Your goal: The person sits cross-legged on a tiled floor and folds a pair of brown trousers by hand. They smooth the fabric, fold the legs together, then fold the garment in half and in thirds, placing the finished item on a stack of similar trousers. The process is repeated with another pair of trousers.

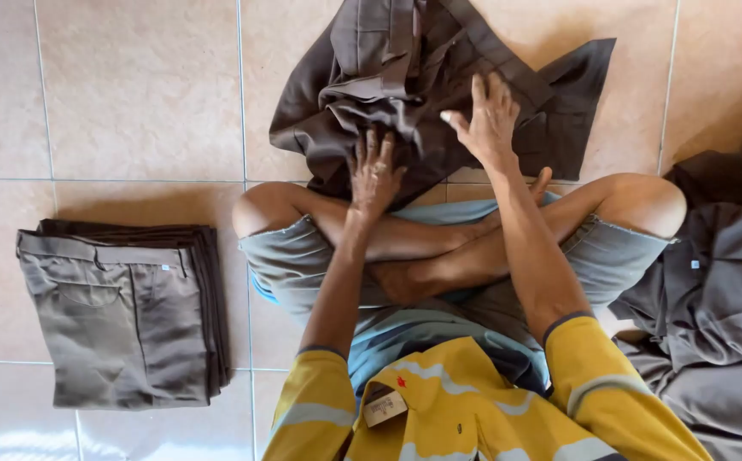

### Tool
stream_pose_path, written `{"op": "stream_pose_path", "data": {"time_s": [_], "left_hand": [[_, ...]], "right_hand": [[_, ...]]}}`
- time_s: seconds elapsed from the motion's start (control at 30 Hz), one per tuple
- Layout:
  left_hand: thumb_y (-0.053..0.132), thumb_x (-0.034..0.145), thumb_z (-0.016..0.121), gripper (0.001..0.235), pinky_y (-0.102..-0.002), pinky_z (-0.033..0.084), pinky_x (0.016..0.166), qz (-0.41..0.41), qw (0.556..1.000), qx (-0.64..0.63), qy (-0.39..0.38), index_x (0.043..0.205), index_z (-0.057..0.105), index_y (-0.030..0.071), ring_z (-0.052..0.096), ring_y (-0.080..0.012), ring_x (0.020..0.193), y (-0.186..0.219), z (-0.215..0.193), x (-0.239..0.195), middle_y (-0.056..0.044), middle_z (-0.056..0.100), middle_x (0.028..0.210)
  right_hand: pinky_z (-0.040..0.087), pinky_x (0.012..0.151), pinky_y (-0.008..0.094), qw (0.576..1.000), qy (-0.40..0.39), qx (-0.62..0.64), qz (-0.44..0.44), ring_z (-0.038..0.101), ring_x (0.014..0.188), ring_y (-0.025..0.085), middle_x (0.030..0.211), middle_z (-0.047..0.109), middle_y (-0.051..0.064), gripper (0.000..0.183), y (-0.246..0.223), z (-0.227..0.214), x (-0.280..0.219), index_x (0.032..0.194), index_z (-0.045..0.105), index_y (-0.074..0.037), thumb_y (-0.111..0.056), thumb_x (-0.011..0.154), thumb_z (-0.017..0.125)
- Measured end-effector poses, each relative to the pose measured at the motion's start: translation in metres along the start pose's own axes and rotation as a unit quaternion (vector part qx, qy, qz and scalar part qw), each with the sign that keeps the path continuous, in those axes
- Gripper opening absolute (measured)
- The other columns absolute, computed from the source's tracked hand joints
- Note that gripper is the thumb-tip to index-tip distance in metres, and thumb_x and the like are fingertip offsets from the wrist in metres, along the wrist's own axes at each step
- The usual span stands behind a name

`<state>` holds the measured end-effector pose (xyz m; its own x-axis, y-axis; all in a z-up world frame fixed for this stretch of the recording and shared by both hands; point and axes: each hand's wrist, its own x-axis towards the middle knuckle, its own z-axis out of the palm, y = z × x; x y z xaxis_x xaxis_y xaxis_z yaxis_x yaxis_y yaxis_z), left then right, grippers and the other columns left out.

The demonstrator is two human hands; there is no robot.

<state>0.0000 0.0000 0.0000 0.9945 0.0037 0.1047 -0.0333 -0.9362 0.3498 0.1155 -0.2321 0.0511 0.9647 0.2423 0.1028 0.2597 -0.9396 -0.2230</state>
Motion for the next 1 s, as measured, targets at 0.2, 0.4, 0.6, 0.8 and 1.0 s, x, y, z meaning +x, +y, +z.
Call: {"op": "stream_pose_path", "data": {"time_s": [0.2, 0.4, 0.6, 0.8, 1.0], "left_hand": [[0.027, 0.084, 0.081, 0.068, -0.079, 0.013, 0.114, -0.063, 0.985, 0.153, -0.043, 0.147, 0.058, 0.031, 0.03, -0.0446, 0.15, -0.071, -0.046, 0.063, -0.02, 0.046, 0.158], [0.021, 0.08, 0.065, 0.069, -0.081, 0.0, 0.113, -0.11, 0.983, 0.144, 0.026, 0.148, 0.054, 0.009, 0.025, -0.0548, 0.149, -0.077, -0.048, 0.074, -0.035, 0.032, 0.159], [0.01, 0.069, 0.061, 0.086, -0.074, 0.01, 0.121, -0.165, 0.978, -0.038, 0.118, 0.153, 0.046, 0.014, 0.031, -0.025, 0.156, -0.023, -0.074, 0.06, -0.011, 0.034, 0.167], [0.045, 0.093, 0.075, 0.088, -0.065, 0.05, 0.092, -0.157, 0.984, -0.083, 0.018, 0.162, 0.021, 0.032, 0.065, -0.0498, 0.116, -0.031, -0.049, 0.1, -0.022, 0.038, 0.162], [0.007, 0.071, 0.057, 0.032, -0.053, 0.054, 0.067, -0.133, 0.971, -0.193, 0.051, 0.1, 0.068, 0.015, 0.066, -0.0452, 0.078, -0.015, -0.072, 0.085, -0.014, 0.065, 0.102]], "right_hand": [[0.06, 0.065, 0.055, 0.988, -0.147, -0.038, -0.011, 0.066, 0.105, 0.045, 0.126, 0.058, 0.027, 0.087, -0.077, -0.021, -0.05, 0.146, 0.055, 0.0, -0.071, 0.096, 0.055], [0.048, 0.072, 0.053, 0.953, -0.226, 0.203, 0.012, 0.072, 0.092, 0.041, 0.086, 0.075, 0.018, 0.045, -0.093, 0.0, -0.059, 0.082, 0.073, -0.012, -0.045, 0.099, 0.048], [0.049, 0.085, 0.063, 0.993, -0.049, 0.102, -0.014, 0.055, 0.119, 0.053, 0.14, 0.058, 0.028, 0.088, -0.038, 0.027, -0.028, 0.158, 0.03, 0.001, -0.047, 0.098, 0.071], [0.056, 0.076, 0.047, 0.984, -0.137, -0.062, -0.097, 0.063, 0.098, 0.04, 0.113, 0.064, 0.02, 0.052, -0.061, 0.014, -0.071, 0.125, 0.064, -0.003, -0.039, 0.089, 0.074], [0.054, 0.05, 0.052, 0.996, 0.061, 0.067, 0.023, 0.063, 0.072, 0.044, 0.113, 0.053, 0.018, 0.07, -0.038, 0.03, -0.09, 0.134, 0.049, -0.006, -0.067, 0.104, 0.035]]}}
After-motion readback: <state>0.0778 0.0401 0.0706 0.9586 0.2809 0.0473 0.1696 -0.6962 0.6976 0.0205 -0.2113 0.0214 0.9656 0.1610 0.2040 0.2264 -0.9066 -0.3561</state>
